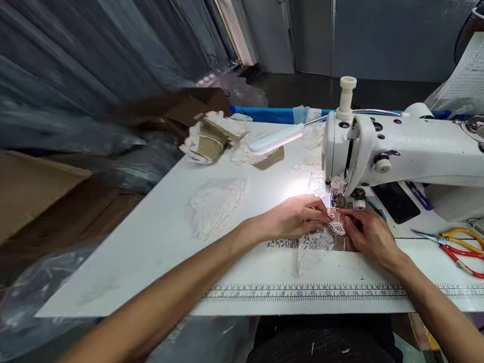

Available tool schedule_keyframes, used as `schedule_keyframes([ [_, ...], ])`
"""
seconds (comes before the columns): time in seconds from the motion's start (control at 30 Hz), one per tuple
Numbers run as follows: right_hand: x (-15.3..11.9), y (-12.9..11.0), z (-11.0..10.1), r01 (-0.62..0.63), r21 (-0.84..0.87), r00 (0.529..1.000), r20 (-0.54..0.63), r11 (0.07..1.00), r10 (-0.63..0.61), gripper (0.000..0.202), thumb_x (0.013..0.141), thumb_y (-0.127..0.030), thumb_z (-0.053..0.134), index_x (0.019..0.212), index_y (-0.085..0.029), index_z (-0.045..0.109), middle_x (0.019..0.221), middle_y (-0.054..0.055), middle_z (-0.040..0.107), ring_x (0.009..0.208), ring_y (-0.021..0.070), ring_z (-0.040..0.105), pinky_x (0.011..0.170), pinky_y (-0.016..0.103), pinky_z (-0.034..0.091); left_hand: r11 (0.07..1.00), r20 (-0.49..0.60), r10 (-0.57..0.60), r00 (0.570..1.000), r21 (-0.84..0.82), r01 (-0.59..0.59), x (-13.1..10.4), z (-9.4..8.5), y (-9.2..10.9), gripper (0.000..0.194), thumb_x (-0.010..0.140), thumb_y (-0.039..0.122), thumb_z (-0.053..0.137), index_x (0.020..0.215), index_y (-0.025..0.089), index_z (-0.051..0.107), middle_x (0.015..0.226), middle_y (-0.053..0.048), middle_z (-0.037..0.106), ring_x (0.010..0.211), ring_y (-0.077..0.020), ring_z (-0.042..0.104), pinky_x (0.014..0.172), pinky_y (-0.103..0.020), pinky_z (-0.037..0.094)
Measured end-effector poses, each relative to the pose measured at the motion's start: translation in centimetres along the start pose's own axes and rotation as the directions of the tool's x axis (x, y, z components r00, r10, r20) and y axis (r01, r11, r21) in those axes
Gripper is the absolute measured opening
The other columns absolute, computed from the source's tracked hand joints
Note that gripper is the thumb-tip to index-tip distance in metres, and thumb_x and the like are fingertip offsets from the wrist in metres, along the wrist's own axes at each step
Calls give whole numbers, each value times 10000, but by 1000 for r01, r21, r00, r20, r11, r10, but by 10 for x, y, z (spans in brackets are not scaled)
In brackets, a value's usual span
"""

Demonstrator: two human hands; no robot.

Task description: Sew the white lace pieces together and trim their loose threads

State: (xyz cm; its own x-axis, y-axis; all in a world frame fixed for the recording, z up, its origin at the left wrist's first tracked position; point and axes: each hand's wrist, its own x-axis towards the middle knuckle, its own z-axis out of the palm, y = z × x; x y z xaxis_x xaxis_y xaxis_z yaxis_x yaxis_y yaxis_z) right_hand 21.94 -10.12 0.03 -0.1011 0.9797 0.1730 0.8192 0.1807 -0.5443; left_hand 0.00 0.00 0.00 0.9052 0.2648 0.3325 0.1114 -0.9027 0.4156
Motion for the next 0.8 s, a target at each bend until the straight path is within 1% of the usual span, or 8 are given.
schedule_keyframes([
  [0.13,-1,0,2,11,-47,1000,-28,999,-13,275,976,-289,494,1075,-223,741,1022,91,698,874,246,670,697,353,526,995,-1,-53,999,-85,52,4,8,-9,200,972,301,604,920,181,755,900,-60,679,840,-158,635,716,-266,512],
  [0.23,-2,0,1,42,-56,998,-42,998,-44,274,980,-298,491,1059,-221,741,1008,93,690,837,228,671,652,322,519,990,-17,-78,997,-120,76,7,9,-10,221,981,305,587,877,177,733,874,-47,678,833,-154,632,732,-262,506],
  [0.37,-2,-2,1,165,21,985,-45,986,-164,285,990,-338,494,1109,-213,721,991,98,687,901,230,668,742,337,538,996,7,-64,998,-60,64,12,2,-2,256,1011,253,483,876,170,685,822,-39,669,778,-154,614,705,-270,474],
  [0.47,-2,-6,8,230,71,973,-9,971,-230,304,934,-425,591,1104,-200,705,1076,118,684,991,261,651,844,389,532,994,31,-110,993,30,109,13,-3,6,256,996,233,463,831,167,647,727,-21,645,673,-145,578,622,-261,423],
  [0.53,0,-10,13,219,102,975,21,970,-222,245,909,-398,619,1019,-196,703,1104,118,686,1009,267,643,862,406,523,982,30,-178,984,68,176,12,-5,11,276,996,260,458,804,167,634,676,-8,626,623,-136,555,574,-249,386],
  [0.6,2,-14,16,190,170,978,54,967,-201,155,924,-289,561,891,-194,680,1055,103,696,979,245,645,843,387,516,971,25,-233,972,52,232,10,-9,14,304,1007,304,453,808,167,637,662,0,625,615,-130,559,564,-239,378],
  [0.67,4,-19,16,157,276,977,96,948,-190,203,940,-218,490,797,-196,631,958,80,697,911,211,645,805,350,506,968,38,-247,968,-36,248,7,-16,17,303,1009,349,471,849,164,650,699,-4,654,644,-126,586,583,-231,403],
  [0.8,11,-26,11,1,418,968,227,908,-106,246,943,-247,494,703,-201,515,716,14,592,695,158,592,639,282,463,930,100,-255,962,-248,272,-3,-34,20,264,973,390,554,946,153,667,804,-25,689,705,-125,609,612,-222,448],
])
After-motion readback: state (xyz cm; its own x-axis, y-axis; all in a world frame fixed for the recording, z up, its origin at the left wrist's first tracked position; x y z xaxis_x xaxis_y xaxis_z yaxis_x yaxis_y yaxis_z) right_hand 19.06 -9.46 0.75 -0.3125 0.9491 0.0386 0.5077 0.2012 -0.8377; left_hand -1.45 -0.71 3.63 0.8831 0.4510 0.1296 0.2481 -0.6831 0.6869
